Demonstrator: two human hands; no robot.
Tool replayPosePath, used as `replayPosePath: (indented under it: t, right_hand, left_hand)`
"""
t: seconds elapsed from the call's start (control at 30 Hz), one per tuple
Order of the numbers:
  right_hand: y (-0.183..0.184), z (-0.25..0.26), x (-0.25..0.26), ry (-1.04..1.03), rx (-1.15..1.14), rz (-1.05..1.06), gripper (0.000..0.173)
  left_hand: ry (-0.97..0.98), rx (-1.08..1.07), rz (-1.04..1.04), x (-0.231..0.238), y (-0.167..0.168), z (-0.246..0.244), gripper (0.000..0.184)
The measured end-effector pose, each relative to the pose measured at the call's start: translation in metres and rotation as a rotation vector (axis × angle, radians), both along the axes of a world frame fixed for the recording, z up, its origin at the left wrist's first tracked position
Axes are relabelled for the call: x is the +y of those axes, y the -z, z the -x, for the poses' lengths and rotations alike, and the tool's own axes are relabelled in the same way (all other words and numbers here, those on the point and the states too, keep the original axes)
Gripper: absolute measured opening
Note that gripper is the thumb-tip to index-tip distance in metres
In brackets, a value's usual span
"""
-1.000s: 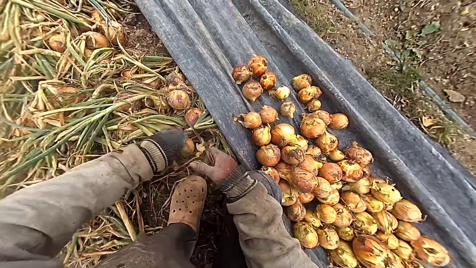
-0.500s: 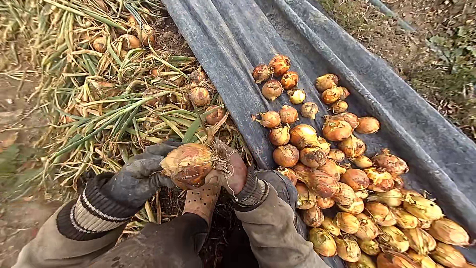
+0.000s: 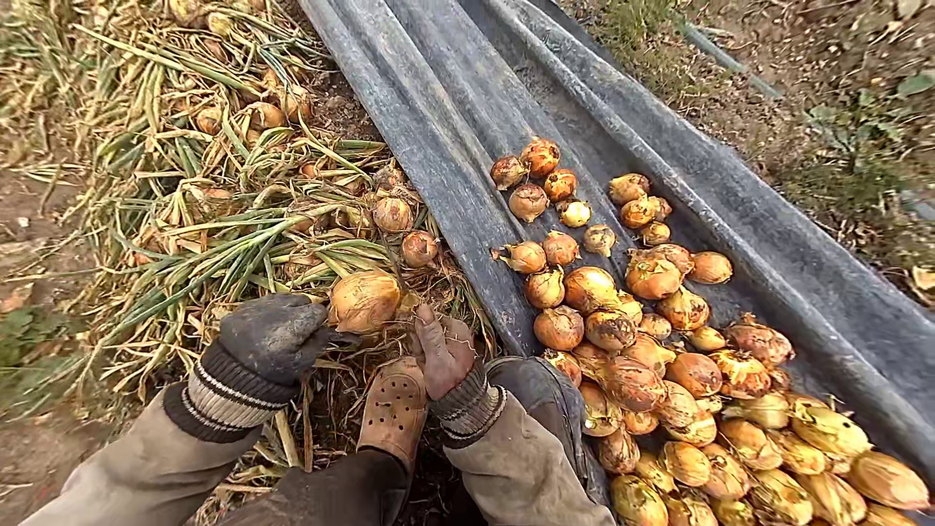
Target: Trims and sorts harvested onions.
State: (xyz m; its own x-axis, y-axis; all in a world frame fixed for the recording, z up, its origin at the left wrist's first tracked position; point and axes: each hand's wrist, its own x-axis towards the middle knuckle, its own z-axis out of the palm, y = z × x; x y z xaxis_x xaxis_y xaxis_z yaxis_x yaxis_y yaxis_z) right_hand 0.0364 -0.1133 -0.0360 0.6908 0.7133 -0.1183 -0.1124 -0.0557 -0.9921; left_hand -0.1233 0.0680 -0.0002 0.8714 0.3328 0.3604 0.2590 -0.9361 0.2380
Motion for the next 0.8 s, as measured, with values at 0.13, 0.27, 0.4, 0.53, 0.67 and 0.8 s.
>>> replayPosePath:
  t: [0.13,0.27,0.4,0.53,0.67,0.8]
  right_hand:
    - [0.002,-0.006,0.000,-0.333,-0.097,0.404,0.071]
    - [0.010,-0.017,0.020,-0.608,0.048,0.765,0.079]
    - [0.014,-0.046,0.006,0.102,0.590,0.214,0.066]
    - [-0.002,-0.103,-0.023,0.537,0.258,-0.299,0.062]
    - [0.021,-0.102,-0.015,0.523,0.191,0.016,0.058]
    - [0.040,-0.073,0.009,0.152,0.259,0.473,0.053]
  left_hand:
    - [-0.475,0.144,0.305,0.035,-0.003,-0.021,0.041]
    - [0.032,0.570,0.333,0.009,-0.024,-0.059,0.025]
    - [0.158,0.881,0.292,0.000,-0.017,-0.141,0.034]
    - [-0.282,0.764,0.249,0.092,0.024,-0.203,0.053]
    - [-0.416,0.822,0.260,0.107,0.070,-0.223,0.089]
    - [-0.424,0.718,0.283,0.113,0.101,-0.217,0.101]
